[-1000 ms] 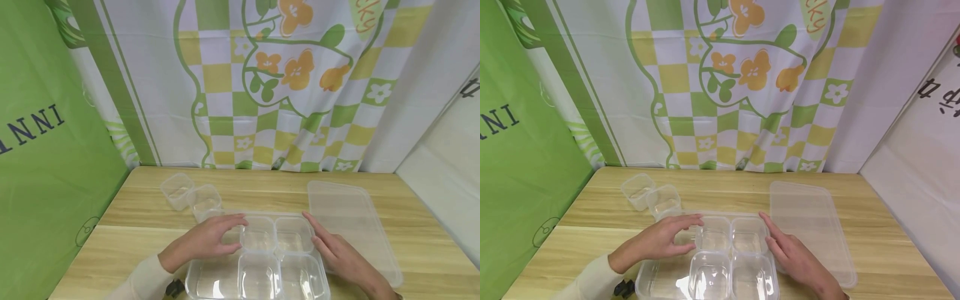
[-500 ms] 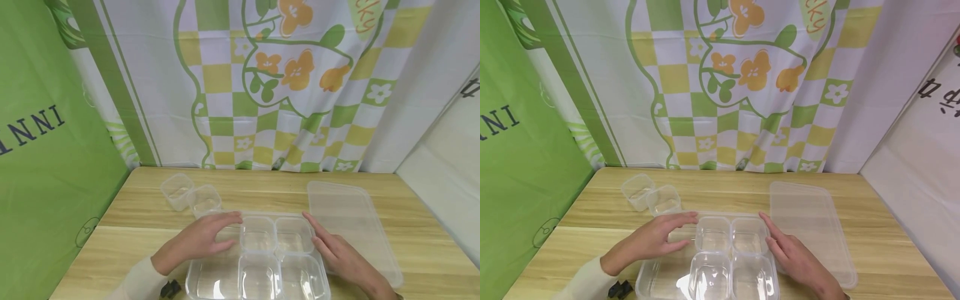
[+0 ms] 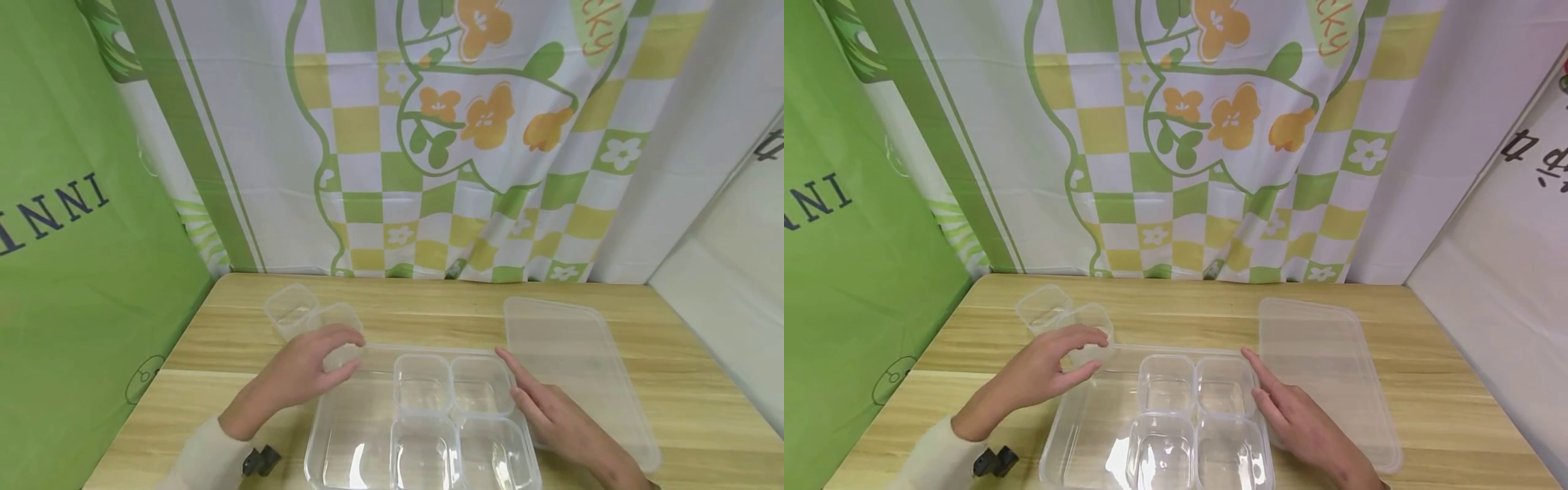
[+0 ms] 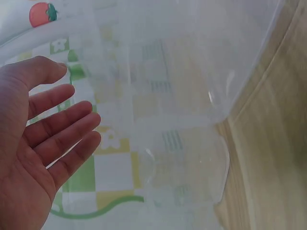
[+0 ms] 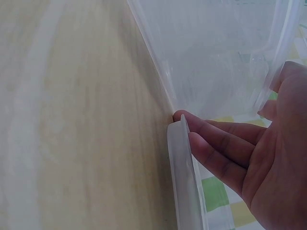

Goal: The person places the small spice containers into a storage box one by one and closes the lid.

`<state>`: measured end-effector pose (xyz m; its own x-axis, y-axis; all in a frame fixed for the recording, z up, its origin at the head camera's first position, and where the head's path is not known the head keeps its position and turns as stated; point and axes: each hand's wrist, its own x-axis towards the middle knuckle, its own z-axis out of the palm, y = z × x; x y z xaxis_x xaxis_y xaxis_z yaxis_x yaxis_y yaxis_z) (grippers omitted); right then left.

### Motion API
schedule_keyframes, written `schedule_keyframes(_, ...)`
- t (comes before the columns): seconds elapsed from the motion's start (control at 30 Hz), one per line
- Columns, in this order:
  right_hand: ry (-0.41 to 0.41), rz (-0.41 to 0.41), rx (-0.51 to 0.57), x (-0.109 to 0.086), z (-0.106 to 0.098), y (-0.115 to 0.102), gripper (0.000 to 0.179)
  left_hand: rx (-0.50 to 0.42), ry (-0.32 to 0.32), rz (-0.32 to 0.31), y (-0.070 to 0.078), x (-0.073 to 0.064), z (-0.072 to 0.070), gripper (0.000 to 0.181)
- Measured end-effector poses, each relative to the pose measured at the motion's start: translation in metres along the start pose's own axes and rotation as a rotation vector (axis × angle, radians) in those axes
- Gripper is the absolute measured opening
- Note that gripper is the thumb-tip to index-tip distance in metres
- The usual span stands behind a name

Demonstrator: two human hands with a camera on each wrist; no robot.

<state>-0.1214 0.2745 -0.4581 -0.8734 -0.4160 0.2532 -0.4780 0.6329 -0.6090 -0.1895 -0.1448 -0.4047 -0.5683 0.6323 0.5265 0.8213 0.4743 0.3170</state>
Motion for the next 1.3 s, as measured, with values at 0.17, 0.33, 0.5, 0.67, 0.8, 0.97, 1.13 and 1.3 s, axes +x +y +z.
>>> schedule_keyframes(0.17, -0.001, 0.016, -0.010, 0.000, 0.000, 0.001, 0.057, 0.039, 0.055, -0.022, -0.011, -0.004, -0.012, 0.028)
schedule_keyframes(0.33, 0.000, 0.024, -0.015, 0.000, 0.000, 0.001, 0.056, 0.102, 0.116, -0.036, -0.021, -0.010, -0.022, 0.027)
schedule_keyframes(0.5, -0.002, 0.003, -0.012, 0.000, -0.001, -0.001, 0.057, 0.124, 0.156, -0.082, -0.032, -0.019, -0.032, 0.025)
schedule_keyframes(0.67, -0.003, 0.010, -0.014, 0.000, -0.001, 0.000, 0.057, 0.161, 0.157, -0.153, -0.043, -0.028, -0.039, 0.026)
schedule_keyframes(0.8, -0.001, 0.017, -0.018, 0.000, -0.001, 0.001, 0.057, 0.189, 0.168, -0.198, -0.053, -0.036, -0.042, 0.031)
schedule_keyframes(0.97, -0.004, 0.022, -0.012, -0.001, -0.001, 0.000, 0.057, 0.192, 0.188, -0.274, -0.063, -0.043, -0.043, 0.040)
schedule_keyframes(1.13, -0.007, 0.018, -0.007, 0.000, -0.001, -0.001, 0.056, 0.206, 0.228, -0.304, -0.072, -0.048, -0.043, 0.039)
schedule_keyframes(1.3, 0.000, 0.007, -0.012, 0.000, -0.001, -0.001, 0.057, 0.208, 0.256, -0.339, -0.081, -0.052, -0.043, 0.039)
